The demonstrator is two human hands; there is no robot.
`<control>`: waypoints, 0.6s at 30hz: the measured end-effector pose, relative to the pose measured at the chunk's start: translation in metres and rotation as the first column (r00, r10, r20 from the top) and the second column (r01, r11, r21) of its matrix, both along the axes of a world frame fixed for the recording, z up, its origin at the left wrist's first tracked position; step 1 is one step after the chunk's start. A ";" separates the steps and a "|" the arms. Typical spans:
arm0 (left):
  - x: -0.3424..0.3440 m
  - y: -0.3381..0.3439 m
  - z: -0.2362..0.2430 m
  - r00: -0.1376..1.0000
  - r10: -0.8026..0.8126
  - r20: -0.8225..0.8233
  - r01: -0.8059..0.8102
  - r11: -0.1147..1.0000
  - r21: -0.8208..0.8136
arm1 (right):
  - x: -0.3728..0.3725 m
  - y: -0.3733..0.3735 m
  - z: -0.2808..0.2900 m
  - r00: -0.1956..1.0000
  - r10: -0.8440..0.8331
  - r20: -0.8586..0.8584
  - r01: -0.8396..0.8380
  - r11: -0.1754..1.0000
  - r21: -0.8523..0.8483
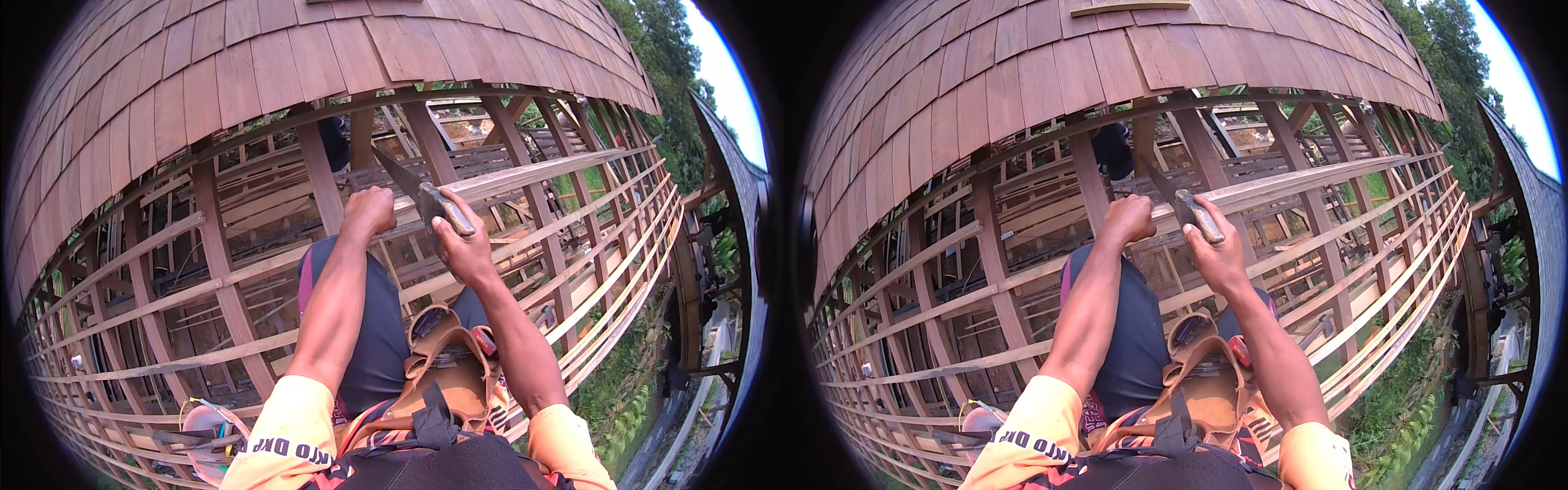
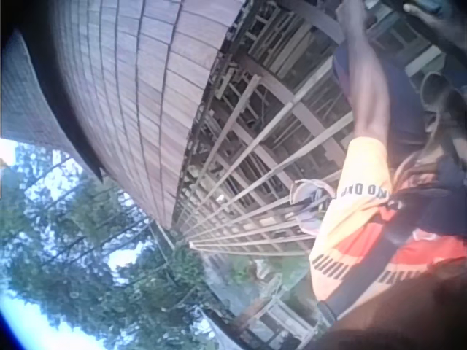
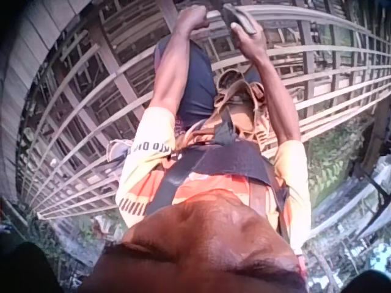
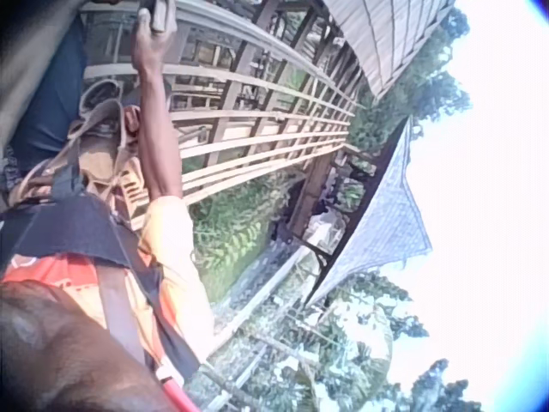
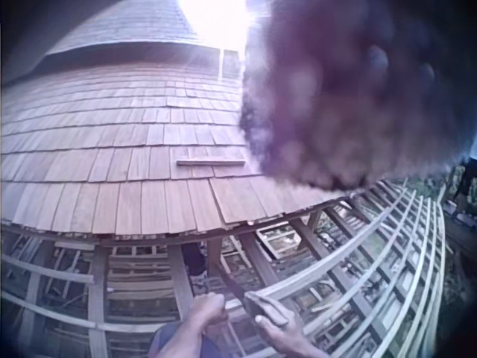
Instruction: The person installs wooden shingles onto a roof structure. The person uses a saw to trim a wooden shingle, then positions the shingle onto the wooden framing, and uses an axe-like hammer to drive nails into the wood to secure the shingle.
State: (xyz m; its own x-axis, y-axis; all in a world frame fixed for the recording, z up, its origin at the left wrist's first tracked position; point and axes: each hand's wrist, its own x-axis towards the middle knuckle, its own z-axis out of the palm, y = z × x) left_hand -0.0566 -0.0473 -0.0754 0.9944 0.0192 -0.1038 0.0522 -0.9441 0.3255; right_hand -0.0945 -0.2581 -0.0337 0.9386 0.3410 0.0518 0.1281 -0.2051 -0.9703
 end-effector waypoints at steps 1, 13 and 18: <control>-0.004 0.010 0.005 0.998 -0.010 -0.067 0.008 0.999 -0.038 | 0.003 0.005 -0.002 0.996 0.026 -0.088 -0.025 1.000 0.015; -0.002 0.008 -0.011 0.997 0.021 0.079 -0.021 1.000 0.000 | 0.001 0.012 -0.009 0.996 0.005 -0.091 -0.002 0.999 0.032; 0.007 0.057 -0.006 0.996 0.067 -0.062 -0.069 0.997 -0.035 | -0.088 -0.086 0.043 0.994 0.113 0.001 -0.113 0.993 -0.032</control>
